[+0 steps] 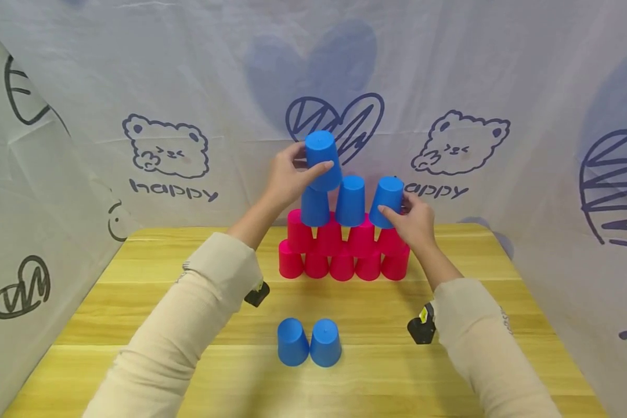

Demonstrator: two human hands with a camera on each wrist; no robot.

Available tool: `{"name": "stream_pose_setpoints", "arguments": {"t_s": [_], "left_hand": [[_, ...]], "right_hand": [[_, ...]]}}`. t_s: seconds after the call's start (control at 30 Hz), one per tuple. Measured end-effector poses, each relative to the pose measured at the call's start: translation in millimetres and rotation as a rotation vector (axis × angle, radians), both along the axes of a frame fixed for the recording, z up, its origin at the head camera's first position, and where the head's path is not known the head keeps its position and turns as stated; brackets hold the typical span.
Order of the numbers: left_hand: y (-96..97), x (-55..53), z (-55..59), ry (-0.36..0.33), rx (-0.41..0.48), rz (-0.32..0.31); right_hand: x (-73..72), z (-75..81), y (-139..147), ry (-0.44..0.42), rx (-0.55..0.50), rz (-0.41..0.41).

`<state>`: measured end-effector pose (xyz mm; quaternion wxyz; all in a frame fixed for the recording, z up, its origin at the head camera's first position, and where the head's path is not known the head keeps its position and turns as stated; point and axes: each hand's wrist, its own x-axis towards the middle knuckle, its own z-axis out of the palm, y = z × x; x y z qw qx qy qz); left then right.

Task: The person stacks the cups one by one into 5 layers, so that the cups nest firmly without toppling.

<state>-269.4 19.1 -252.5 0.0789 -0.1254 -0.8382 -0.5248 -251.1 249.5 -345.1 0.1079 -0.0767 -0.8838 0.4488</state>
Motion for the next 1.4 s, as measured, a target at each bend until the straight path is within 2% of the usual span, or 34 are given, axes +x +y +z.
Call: {"name": "stream_pose_setpoints", "arguments": {"t_s": [0.1,0.23,0.53,0.77,0.87,0.9,0.93,1.0,1.1,1.13,1.17,1.27,1.37,1.4], "left_hand": [[3.9,-1.5,-2.2,-0.002,-0.012,0.001],[10.0,-2.9,-2.6,-0.008,-0.010,0.007],[19.8,-4.1,3.4,-0.033,-0.069,0.037],[23.4,-4.1,5.8,-0.051,-0.118,0.021],[24.4,-4.6,5.0,-0.049,-0.110,0.029],[24.7,-4.8,4.7,-0.044,-0.108,0.030],[25.1,-5.0,4.4,-0.040,-0.106,0.032],[25.8,-5.3,3.4,-0.034,-0.102,0.033],[26.1,-5.1,2.2,-0.029,-0.102,0.029],[25.9,-4.9,1.8,-0.027,-0.103,0.026],[25.2,-5.0,1.3,-0.024,-0.103,0.019],[22.2,-5.1,-0.4,-0.026,-0.104,0.008],[18.4,-5.8,-2.7,-0.030,-0.095,0.004],[17.5,-6.1,-3.3,-0.032,-0.095,0.005]], "right_hand": [[5.3,8.6,-5,-0.011,0.008,0.001],[7.0,11.4,-6,-0.009,0.002,-0.009],[8.5,11.7,-7,-0.009,-0.010,-0.025],[8.3,11.0,-7,-0.014,0.009,-0.026],[1.3,3.0,-2,-0.015,0.007,-0.027],[-2.9,-2.0,1,-0.013,0.004,-0.027],[-13.0,-16.3,11,0.013,-0.018,-0.021],[-19.1,-23.1,16,0.012,-0.021,-0.024],[-13.9,-17.2,12,0.001,-0.016,-0.022],[-9.5,-12.5,9,-0.002,-0.013,-0.022],[1.3,2.1,-1,-0.030,0.011,-0.027],[8.6,9.5,-7,-0.029,0.025,-0.016],[-4.3,-5.3,5,-0.022,-0.006,-0.002],[-19.7,-23.6,16,-0.015,0.000,-0.015]]}}
